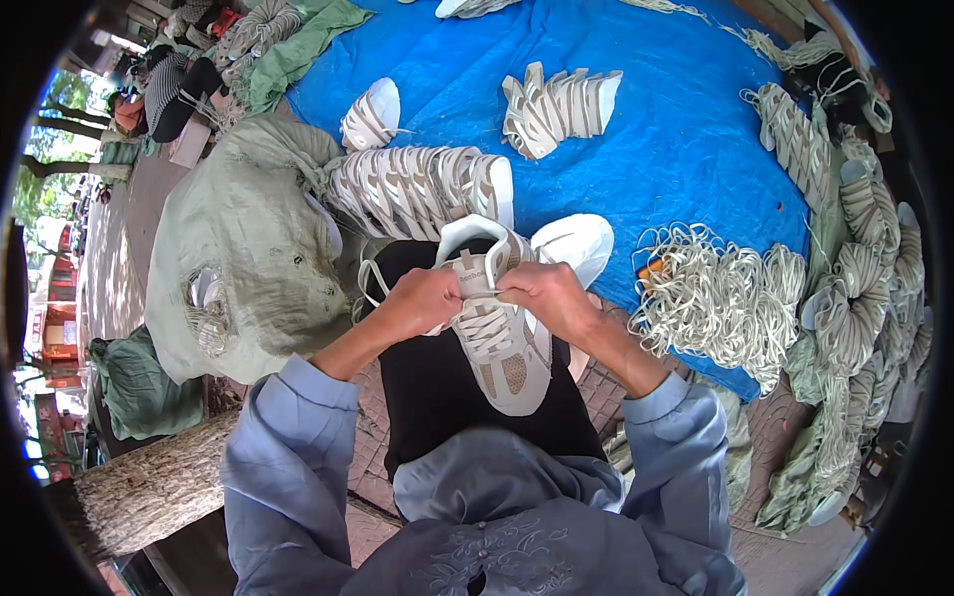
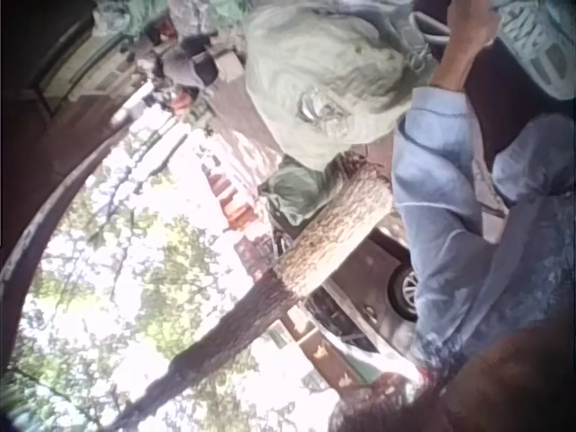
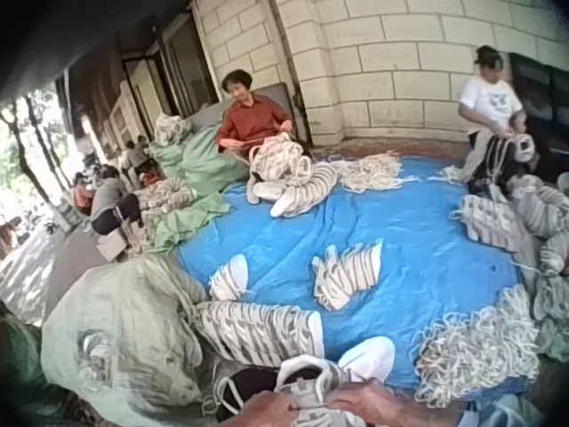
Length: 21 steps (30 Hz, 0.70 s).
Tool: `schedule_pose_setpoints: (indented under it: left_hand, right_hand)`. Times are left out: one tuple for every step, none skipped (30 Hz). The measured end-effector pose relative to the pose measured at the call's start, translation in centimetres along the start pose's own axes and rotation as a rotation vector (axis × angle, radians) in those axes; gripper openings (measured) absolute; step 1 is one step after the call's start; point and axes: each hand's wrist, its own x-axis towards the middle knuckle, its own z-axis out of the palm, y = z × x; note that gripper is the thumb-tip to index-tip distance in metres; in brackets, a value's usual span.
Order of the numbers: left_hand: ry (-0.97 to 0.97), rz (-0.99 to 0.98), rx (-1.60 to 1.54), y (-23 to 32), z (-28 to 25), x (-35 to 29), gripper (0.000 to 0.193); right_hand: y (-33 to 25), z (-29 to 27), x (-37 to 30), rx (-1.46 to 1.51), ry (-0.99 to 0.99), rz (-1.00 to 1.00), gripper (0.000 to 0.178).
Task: The person threads white shoelaces through the eyelets of a white sneaker, pulling the laces tight and arranging them. The person works on one shoe at a time, handling the laces and the shoe directly with their hands.
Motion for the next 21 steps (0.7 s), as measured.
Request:
schedule_pose_setpoints:
  left_hand:
    - [0.091,0.033,0.093,0.1,0.3,-0.3,0.012]
    - [0.114,0.048,0.184,0.2,0.4,-0.4,0.011]
    - [0.136,0.069,0.267,1.0,0.2,-0.8,0.010]
    - [0.158,0.091,0.351,1.5,0.1,-0.9,0.009]
    - [0.205,0.196,0.397,1.4,0.4,-0.8,0.008]
    - [0.254,0.296,0.445,1.2,0.4,-0.8,0.007]
    - [0.302,0.397,0.493,1.2,0.3,-0.8,0.006]
    - [0.294,0.435,0.542,1.2,0.1,-1.0,0.004]
    - [0.335,0.491,0.558,1.5,-0.1,-0.8,0.005]
    - [0.377,0.546,0.573,1.8,-0.2,-0.5,0.005]
    - [0.418,0.602,0.587,2.1,-0.4,-0.1,0.006]
    - [0.452,0.608,0.554,2.6,-0.5,0.4,0.006]
    - [0.487,0.614,0.521,3.1,-0.5,1.0,0.007]
    - [0.521,0.620,0.487,3.4,-0.5,1.4,0.008]
    - [0.478,0.524,0.414,3.1,-0.2,1.5,0.007]
    - [0.434,0.429,0.341,2.4,0.2,1.7,0.006]
    - [0.389,0.333,0.269,2.1,0.5,1.7,0.006]
    - [0.382,0.326,0.196,2.2,0.7,1.7,0.005]
    - [0.375,0.318,0.124,2.5,0.8,1.6,0.005]
    - [0.367,0.310,0.051,2.7,0.9,1.6,0.006]
    - [0.332,0.257,0.001,2.9,1.0,1.7,0.007]
  right_hand:
    - [-0.1,0.0,0.0,-0.028,-0.022,-0.034,0.009]
    - [0.1,-0.1,0.0,0.037,-0.032,-0.026,0.007]
    - [0.5,-0.3,-0.1,0.103,-0.019,0.055,0.007]
    - [0.8,-0.4,-0.3,0.169,-0.006,0.135,0.006]
    - [1.2,-0.5,-0.5,0.236,0.008,0.216,0.005]
    - [1.2,-0.4,-0.5,0.220,0.051,0.194,0.004]
    - [1.1,-0.5,-0.4,0.195,0.051,0.157,0.005]
    - [0.9,-0.5,-0.3,0.171,0.052,0.120,0.005]
    - [0.8,-0.5,-0.3,0.142,0.059,0.090,0.006]
    - [0.8,-0.4,-0.2,0.127,0.064,0.086,0.006]
    - [1.0,-0.4,-0.1,0.112,0.070,0.081,0.007]
    - [1.1,-0.4,0.1,0.094,0.067,0.074,0.007]
    - [1.2,-0.5,0.2,0.040,0.065,0.048,0.007]
    - [1.3,-0.6,0.3,-0.015,0.062,0.022,0.007]
    - [1.3,-0.5,0.4,-0.064,0.059,-0.005,0.007]
    - [1.3,-0.5,0.5,-0.152,0.053,-0.072,0.007]
    - [1.3,-0.6,0.7,-0.241,0.046,-0.139,0.007]
    - [1.2,-0.5,0.8,-0.328,0.039,-0.203,0.008]
    - [0.9,-0.4,0.8,-0.453,0.039,-0.260,0.007]
    - [0.4,-0.2,0.7,-0.577,0.038,-0.316,0.007]
    - [0.0,0.0,0.7,-0.703,0.034,-0.375,0.007]
